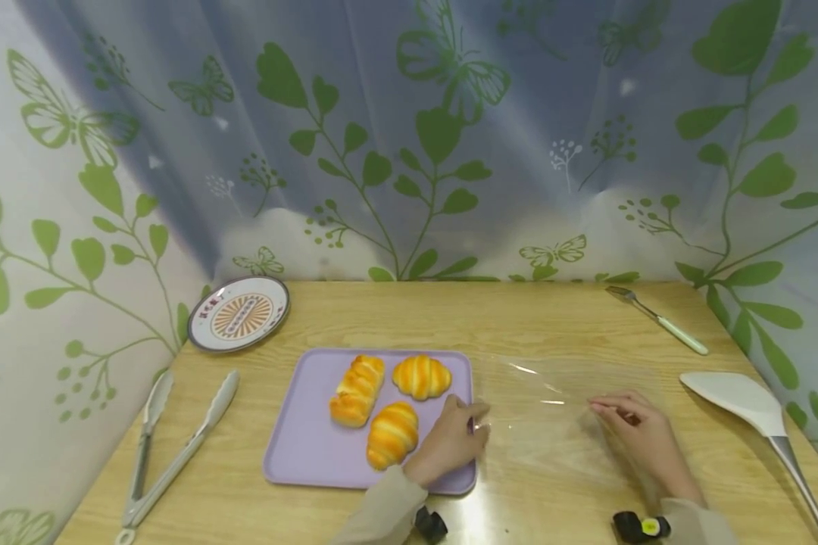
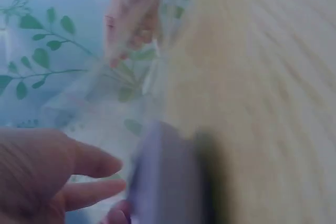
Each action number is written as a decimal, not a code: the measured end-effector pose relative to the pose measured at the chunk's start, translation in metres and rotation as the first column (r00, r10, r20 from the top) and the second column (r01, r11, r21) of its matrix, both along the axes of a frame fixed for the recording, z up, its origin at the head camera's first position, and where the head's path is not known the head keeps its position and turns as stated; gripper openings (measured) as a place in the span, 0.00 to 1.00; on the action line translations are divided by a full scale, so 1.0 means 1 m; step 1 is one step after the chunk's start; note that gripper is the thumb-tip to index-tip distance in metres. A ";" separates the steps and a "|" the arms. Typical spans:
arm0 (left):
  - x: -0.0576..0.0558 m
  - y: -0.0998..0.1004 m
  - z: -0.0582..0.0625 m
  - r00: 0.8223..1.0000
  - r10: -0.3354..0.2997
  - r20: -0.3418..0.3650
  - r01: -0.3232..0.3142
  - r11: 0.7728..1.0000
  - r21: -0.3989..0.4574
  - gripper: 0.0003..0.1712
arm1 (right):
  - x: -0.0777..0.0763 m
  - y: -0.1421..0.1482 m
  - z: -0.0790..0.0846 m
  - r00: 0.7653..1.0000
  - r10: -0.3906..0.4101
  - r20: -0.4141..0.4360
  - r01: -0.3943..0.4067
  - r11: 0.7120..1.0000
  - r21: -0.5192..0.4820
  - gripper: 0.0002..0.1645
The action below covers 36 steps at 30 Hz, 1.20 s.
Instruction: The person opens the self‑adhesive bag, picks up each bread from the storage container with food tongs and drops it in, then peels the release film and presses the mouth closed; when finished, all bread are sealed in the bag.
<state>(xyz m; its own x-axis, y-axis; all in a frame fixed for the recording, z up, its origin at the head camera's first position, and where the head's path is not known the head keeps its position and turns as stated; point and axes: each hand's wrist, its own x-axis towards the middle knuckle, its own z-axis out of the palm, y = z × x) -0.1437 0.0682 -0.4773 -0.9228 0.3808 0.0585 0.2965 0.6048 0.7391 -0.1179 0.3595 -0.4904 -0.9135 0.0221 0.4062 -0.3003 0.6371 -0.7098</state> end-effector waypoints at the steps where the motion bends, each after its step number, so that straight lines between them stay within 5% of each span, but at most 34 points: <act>1: 0.000 -0.003 0.003 1.000 -0.005 0.002 0.004 0.999 0.041 0.20 | 0.000 -0.001 0.000 1.000 -0.001 -0.005 0.001 1.000 -0.001 0.08; 10: 0.002 -0.052 0.039 1.000 -0.022 0.020 0.013 0.934 0.356 0.14 | 0.000 -0.002 0.000 1.000 -0.004 0.012 0.004 0.999 -0.048 0.09; 16: -0.004 -0.111 0.045 0.993 0.107 0.041 -0.114 0.868 0.483 0.15 | -0.001 -0.002 0.003 0.999 -0.012 0.046 0.014 0.999 -0.050 0.11; 21: -0.013 -0.165 0.041 0.954 0.281 0.101 -0.288 0.778 0.558 0.18 | 0.000 -0.002 0.005 0.998 -0.040 0.054 0.041 0.999 -0.021 0.13; 24: -0.013 -0.200 0.037 0.915 0.375 0.151 -0.393 0.733 0.555 0.20 | 0.001 -0.002 0.004 0.999 -0.017 0.034 0.018 0.999 -0.031 0.14; 29: -0.005 -0.257 0.030 0.831 0.547 0.105 -0.530 0.718 0.451 0.20 | 0.002 -0.004 0.003 1.000 0.012 -0.010 -0.013 0.999 -0.041 0.13; 32: 0.001 -0.287 0.024 0.731 0.682 0.022 -0.641 0.674 0.367 0.21 | 0.002 -0.004 0.004 1.000 0.006 0.001 -0.006 0.999 -0.040 0.12; 36: 0.013 -0.316 0.020 0.578 0.812 0.075 -0.782 0.525 0.336 0.29 | 0.004 -0.005 0.006 0.998 -0.023 0.050 0.025 0.999 -0.037 0.13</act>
<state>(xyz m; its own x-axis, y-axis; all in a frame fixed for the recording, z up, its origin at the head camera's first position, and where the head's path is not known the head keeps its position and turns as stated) -0.1310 -0.2480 -0.4573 -0.8177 -0.5643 0.1136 -0.1287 0.3716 0.9194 -0.1140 0.3542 -0.4846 -0.9315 0.0585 0.3590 -0.2492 0.6164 -0.7469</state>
